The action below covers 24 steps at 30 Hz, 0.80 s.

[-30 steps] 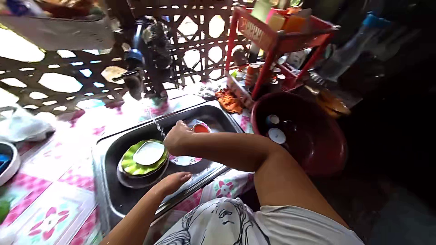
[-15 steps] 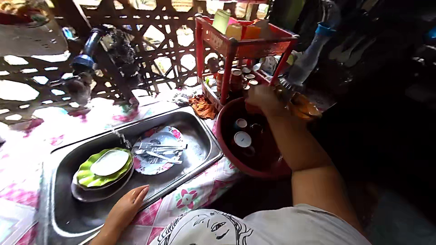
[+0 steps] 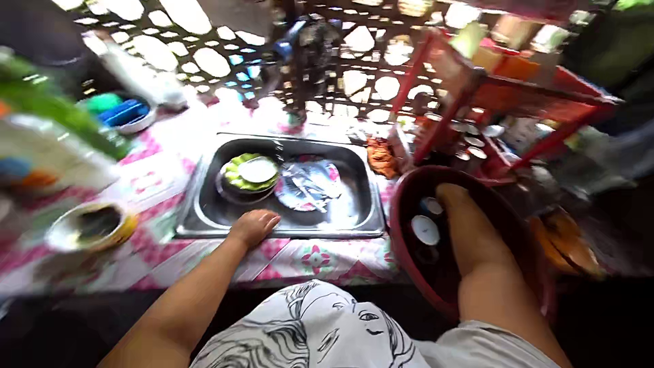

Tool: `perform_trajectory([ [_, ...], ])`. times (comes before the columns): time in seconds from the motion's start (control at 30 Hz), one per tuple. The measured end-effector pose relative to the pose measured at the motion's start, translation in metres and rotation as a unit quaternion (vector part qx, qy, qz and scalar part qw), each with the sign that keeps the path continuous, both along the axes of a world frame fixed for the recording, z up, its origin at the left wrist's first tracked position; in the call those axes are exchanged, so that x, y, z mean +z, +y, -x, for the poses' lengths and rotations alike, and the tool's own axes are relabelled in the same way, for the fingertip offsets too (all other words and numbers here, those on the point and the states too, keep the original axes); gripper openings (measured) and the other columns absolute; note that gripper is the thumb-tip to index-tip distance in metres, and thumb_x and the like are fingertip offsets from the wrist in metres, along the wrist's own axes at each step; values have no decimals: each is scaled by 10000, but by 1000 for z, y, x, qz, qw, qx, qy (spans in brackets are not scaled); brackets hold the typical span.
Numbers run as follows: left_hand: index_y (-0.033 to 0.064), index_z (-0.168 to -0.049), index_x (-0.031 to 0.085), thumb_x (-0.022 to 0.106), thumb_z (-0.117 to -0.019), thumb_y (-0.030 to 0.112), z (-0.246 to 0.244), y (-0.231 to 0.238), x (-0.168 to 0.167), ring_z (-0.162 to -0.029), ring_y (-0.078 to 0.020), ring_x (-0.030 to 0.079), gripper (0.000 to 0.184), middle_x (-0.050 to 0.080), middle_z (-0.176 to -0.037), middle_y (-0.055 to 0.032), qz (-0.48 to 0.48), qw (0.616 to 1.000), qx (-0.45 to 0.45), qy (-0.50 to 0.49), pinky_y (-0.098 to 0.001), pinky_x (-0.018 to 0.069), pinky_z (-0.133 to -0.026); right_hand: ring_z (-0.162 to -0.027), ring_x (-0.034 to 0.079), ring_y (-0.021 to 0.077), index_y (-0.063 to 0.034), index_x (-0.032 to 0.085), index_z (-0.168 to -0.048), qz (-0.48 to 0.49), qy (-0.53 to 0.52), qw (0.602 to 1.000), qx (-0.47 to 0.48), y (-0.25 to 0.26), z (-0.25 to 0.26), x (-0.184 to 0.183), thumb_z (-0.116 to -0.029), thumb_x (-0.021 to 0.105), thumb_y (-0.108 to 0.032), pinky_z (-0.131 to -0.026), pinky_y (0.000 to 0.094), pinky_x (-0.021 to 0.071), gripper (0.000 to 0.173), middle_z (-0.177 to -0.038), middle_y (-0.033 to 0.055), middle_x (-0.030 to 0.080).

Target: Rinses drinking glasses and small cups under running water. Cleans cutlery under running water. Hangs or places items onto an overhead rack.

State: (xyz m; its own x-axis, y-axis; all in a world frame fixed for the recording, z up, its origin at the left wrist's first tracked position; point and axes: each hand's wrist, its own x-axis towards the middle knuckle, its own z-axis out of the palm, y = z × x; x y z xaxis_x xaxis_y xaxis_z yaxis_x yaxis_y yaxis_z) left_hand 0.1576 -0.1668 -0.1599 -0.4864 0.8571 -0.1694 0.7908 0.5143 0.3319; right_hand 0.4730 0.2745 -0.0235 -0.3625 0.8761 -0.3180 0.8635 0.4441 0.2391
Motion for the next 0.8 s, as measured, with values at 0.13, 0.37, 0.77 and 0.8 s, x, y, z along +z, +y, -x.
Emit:
perform_trajectory([
  [0.13, 131, -1339, 655, 234, -1090, 541, 2, 3, -4, -1388, -284, 531, 638, 628, -1414, -109, 6, 1000, 14, -16, -528, 381, -1171, -1353, 522, 433, 81, 625, -1289, 81, -86, 992, 39, 20, 4, -5, -1017, 579, -253, -1116, 635, 386, 433, -1387, 285, 590],
  [0.37, 109, -1349, 641, 237, -1090, 556, 1, 4, 2, -1372, -296, 539, 655, 632, -1390, -138, 27, 998, 15, -57, -547, 386, -1152, -1366, 525, 424, 100, 621, -1297, 109, -110, 982, 104, 9, 37, 31, -1093, 461, -328, -1148, 611, 363, 500, -1393, 303, 586],
  [0.77, 17, -1287, 665, 384, -1054, 619, 28, 37, 27, -1275, -446, 580, 705, 644, -1290, -281, 236, 945, -67, -215, -702, 402, -1056, -1070, 676, 417, -31, 755, -1010, -69, 85, 928, 357, -193, 57, 134, -988, 650, -301, -876, 641, 519, 291, -1045, 197, 733],
  [0.8, 13, -1297, 662, 474, -1057, 541, 36, 48, 39, -1244, -445, 593, 610, 647, -1274, -283, 237, 940, -95, -225, -688, 408, -1049, -1083, 676, 402, -41, 757, -1063, -33, 90, 923, 374, -217, 63, 129, -996, 644, -324, -905, 624, 515, 313, -1067, 187, 734],
])
